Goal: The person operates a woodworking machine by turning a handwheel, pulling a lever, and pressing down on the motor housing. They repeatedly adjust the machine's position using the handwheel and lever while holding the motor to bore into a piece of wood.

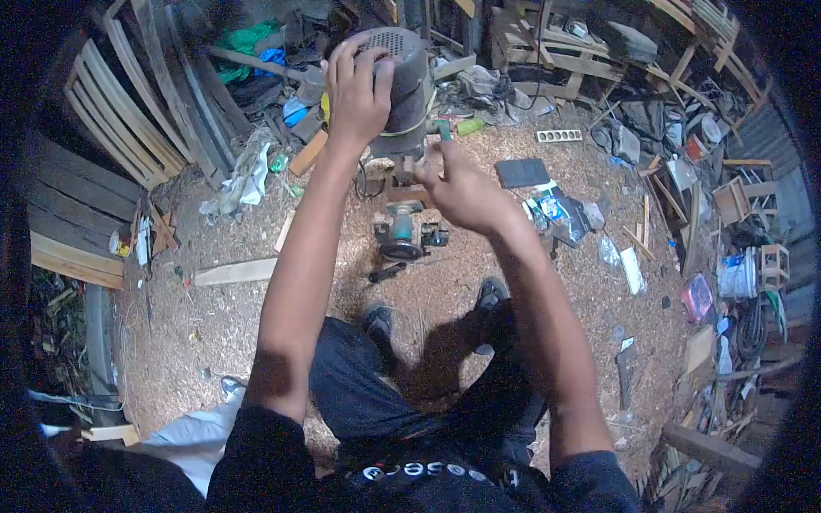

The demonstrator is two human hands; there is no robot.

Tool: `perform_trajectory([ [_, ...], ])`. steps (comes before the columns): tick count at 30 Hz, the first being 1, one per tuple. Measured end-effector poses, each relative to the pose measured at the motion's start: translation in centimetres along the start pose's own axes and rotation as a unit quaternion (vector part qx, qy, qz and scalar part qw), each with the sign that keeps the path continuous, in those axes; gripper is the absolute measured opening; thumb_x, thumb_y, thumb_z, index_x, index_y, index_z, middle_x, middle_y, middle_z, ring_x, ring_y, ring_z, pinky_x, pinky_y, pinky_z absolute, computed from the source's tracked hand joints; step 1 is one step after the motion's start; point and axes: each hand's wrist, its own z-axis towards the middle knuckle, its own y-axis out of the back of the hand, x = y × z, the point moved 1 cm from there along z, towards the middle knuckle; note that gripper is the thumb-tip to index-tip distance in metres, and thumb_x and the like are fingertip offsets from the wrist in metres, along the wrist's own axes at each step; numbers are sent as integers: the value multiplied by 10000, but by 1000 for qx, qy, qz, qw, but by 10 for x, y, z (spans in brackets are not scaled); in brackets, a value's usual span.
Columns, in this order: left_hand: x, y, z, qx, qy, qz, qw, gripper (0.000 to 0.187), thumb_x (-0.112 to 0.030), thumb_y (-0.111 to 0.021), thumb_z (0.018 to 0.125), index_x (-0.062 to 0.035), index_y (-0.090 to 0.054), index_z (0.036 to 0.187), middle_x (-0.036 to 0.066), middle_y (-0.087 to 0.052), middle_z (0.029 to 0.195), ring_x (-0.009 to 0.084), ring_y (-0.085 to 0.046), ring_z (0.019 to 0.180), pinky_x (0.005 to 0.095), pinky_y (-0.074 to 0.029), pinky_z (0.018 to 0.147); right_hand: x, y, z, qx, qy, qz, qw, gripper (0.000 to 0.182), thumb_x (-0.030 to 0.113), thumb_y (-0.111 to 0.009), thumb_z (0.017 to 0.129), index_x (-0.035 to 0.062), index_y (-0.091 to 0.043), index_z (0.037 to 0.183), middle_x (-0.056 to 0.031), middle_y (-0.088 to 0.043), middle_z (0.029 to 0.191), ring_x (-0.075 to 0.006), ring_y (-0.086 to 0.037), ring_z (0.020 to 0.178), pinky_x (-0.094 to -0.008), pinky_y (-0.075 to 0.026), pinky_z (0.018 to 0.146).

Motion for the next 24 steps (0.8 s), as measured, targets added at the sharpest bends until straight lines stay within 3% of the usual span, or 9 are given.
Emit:
perform_trajectory([
  [2,4,-3,-13,-17,-22,11,1000,352,-348,-522,1006,-113,-599,1257,178,-468,1417,421,-339,1386,600,-225,1138,10,16,6,142,-73,-153,975,686,338,-662,931,-36,-391,1438,-173,-708,961,-232,-704,830,-363,-558,741],
  [4,6,1,-14,-2,-33,4,999,386,-353,-520,1011,-103,-565,1302,194,-460,1425,450,-282,1414,574,-221,1160,45,15,8,325,-200,-232,895,583,291,-650,933,-72,-485,1358,-164,-729,914,-247,-710,741,-391,-592,695],
  [7,5,4,-15,15,-39,-38,998,364,-324,-518,1015,-101,-573,1299,199,-441,1454,459,-272,1421,533,-223,1181,-5,-23,27,302,-149,-231,913,331,168,-631,909,-97,-635,1107,-232,-720,887,-291,-737,773,-443,-600,674],
  [8,3,1,-17,19,-34,-39,998,359,-315,-516,1016,-100,-575,1297,198,-441,1455,460,-273,1421,532,-224,1181,16,-17,6,193,-209,-116,952,339,156,-650,885,-96,-629,1112,-248,-713,891,-320,-735,816,-470,-589,725],
  [9,5,-2,-19,14,-29,-33,999,353,-306,-515,1017,-99,-577,1296,197,-441,1456,461,-274,1421,531,-225,1180,11,-26,-2,123,-80,-286,947,463,111,-665,831,-95,-553,1230,-275,-699,878,-403,-708,870,-512,-554,787],
  [10,7,-1,-21,14,-21,-24,999,348,-298,-514,1018,-98,-579,1295,197,-441,1457,462,-275,1421,530,-226,1180,-40,-58,-12,1,-87,-273,958,676,84,-656,807,-67,-376,1404,-287,-686,853,-483,-668,840,-545,-541,751],
  [13,5,2,-34,28,-11,-50,998,396,-208,-557,978,-90,-532,1356,212,-374,1518,483,-240,1441,540,-239,1181,-101,-122,-54,-94,-93,-168,977,797,49,-601,823,-33,-197,1504,-322,-657,899,-520,-639,793,-578,-513,721],
  [16,-3,17,-56,73,16,-82,994,598,-111,-529,952,-115,-355,1524,235,-225,1602,468,-167,1483,531,-224,1196,-152,-174,-64,-131,-97,-131,978,810,29,-555,853,-18,-135,1543,-379,-599,1061,-525,-620,863,-581,-505,752],
  [24,-12,41,-209,261,187,-38,946,681,-116,-561,917,-51,-292,1540,207,-223,1621,373,-232,1495,562,-175,1204,-211,-226,-59,-175,-99,-132,971,767,70,-520,898,29,-142,1564,-346,-491,1356,-521,-614,935,-566,-515,796],
])
